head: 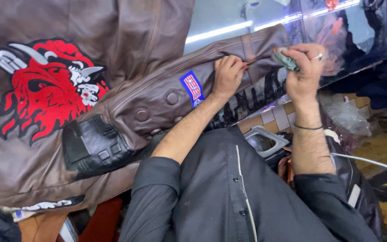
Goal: The person wipes a brown leather jacket with a cloth, focusing on the sleeve, shoulder, and back areas. The person then turns the jacket over to show the front and back sides.
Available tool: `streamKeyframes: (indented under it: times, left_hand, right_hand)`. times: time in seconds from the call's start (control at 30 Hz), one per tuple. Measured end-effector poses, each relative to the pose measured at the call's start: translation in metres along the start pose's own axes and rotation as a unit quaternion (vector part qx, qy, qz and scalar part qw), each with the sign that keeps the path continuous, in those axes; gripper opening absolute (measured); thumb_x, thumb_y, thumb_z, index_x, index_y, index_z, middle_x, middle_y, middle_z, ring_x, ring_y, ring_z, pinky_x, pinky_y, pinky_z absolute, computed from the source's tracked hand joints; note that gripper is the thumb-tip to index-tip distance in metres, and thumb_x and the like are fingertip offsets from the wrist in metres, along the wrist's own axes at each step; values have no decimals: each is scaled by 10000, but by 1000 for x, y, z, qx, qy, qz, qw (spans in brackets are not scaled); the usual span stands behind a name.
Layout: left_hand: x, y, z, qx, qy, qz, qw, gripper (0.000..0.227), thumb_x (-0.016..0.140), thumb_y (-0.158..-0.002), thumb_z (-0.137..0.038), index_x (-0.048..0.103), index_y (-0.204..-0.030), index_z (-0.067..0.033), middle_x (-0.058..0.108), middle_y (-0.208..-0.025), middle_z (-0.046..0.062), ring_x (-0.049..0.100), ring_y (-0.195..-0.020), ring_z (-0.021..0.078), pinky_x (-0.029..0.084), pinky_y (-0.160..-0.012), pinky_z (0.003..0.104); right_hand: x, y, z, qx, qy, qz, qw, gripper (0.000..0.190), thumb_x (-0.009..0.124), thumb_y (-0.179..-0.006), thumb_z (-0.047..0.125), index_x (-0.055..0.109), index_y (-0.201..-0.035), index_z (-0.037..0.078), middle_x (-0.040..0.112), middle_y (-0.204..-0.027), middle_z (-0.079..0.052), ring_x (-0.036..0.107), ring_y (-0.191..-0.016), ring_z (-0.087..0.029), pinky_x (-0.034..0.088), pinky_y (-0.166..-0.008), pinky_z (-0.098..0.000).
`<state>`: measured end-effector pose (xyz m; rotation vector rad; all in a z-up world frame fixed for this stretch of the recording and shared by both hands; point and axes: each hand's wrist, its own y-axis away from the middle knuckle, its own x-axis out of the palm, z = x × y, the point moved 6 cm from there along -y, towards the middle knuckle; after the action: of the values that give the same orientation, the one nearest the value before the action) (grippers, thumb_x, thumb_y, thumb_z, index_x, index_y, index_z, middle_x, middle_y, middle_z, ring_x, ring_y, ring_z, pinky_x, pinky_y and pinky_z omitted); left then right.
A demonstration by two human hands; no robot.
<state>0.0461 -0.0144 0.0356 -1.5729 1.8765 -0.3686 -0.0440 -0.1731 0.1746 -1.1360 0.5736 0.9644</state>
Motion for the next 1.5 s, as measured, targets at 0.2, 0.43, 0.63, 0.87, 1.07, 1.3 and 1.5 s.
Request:
streamKeyframes:
  times: [0.2, 0.43, 0.63, 0.87, 1.07, 1.3, 1.5]
  left_hand:
    - [-9, -6, -6, -27, 14, -22, 999, 145, 798, -838, -145, 686, -912, -91, 599, -952, 12, 590, -936, 232, 402, -858, 418]
    - [-9, -4, -5, -18, -5, -9, 1000, 95, 758, -851, -71, 679, -896, -100, 604, -970, 13, 599, -945, 226, 417, -871, 417]
    - [-10, -3, -3, -16, -17, -3, 1000, 93, 731, -825, -50, 718, -885, -120, 590, -937, 19, 597, -933, 219, 424, -859, 415]
    - [-14, -2, -4, -12, -16, -1, 1000, 49, 745, -857, -85, 706, -866, -113, 571, -934, 11, 589, -933, 204, 419, -855, 410]
    - [-8, -3, -1, -26, -16, 25, 999, 49, 748, -886, -87, 702, -883, -105, 556, -947, 7, 579, -938, 183, 416, -890, 406]
    - [-8, -3, -5, -24, -12, 26, 999, 68, 727, -868, -56, 714, -906, -110, 562, -959, 15, 583, -950, 196, 418, -892, 413]
    - [-11, 1, 2, -55, -1, -5, 998, 163, 731, -877, -91, 691, -1035, -99, 575, -1043, 44, 584, -1019, 242, 427, -888, 428]
  right_hand:
    - [9, 15, 7, 73, -160, -5, 984, 283, 696, -970, -13, 656, -1251, -8, 670, -1203, -149, 655, -1120, -307, 496, -1001, -374]
    - [56, -39, 7, 33, -79, 108, 990, 268, 740, -926, 94, 721, -1174, -8, 700, -1037, -185, 679, -974, -346, 523, -887, -397]
    - [90, -88, 11, -11, 34, 228, 973, 296, 788, -824, 144, 765, -1091, 19, 709, -986, -216, 681, -924, -410, 537, -840, -462]
    - [97, -86, -5, -21, -35, 187, 981, 285, 790, -890, 152, 745, -1118, -13, 734, -1029, -221, 716, -960, -397, 557, -855, -436]
    - [69, -74, -27, 85, 4, 275, 958, 298, 774, -873, 185, 759, -1103, -6, 725, -924, -197, 713, -848, -318, 552, -798, -400]
    - [65, -75, -34, 87, -65, 194, 975, 352, 793, -896, 211, 738, -1149, -28, 731, -929, -175, 688, -810, -228, 541, -739, -356]
    - [48, -48, -50, 203, -269, 117, 934, 144, 724, -985, 91, 735, -1086, -12, 705, -969, -37, 630, -869, -131, 495, -772, -297]
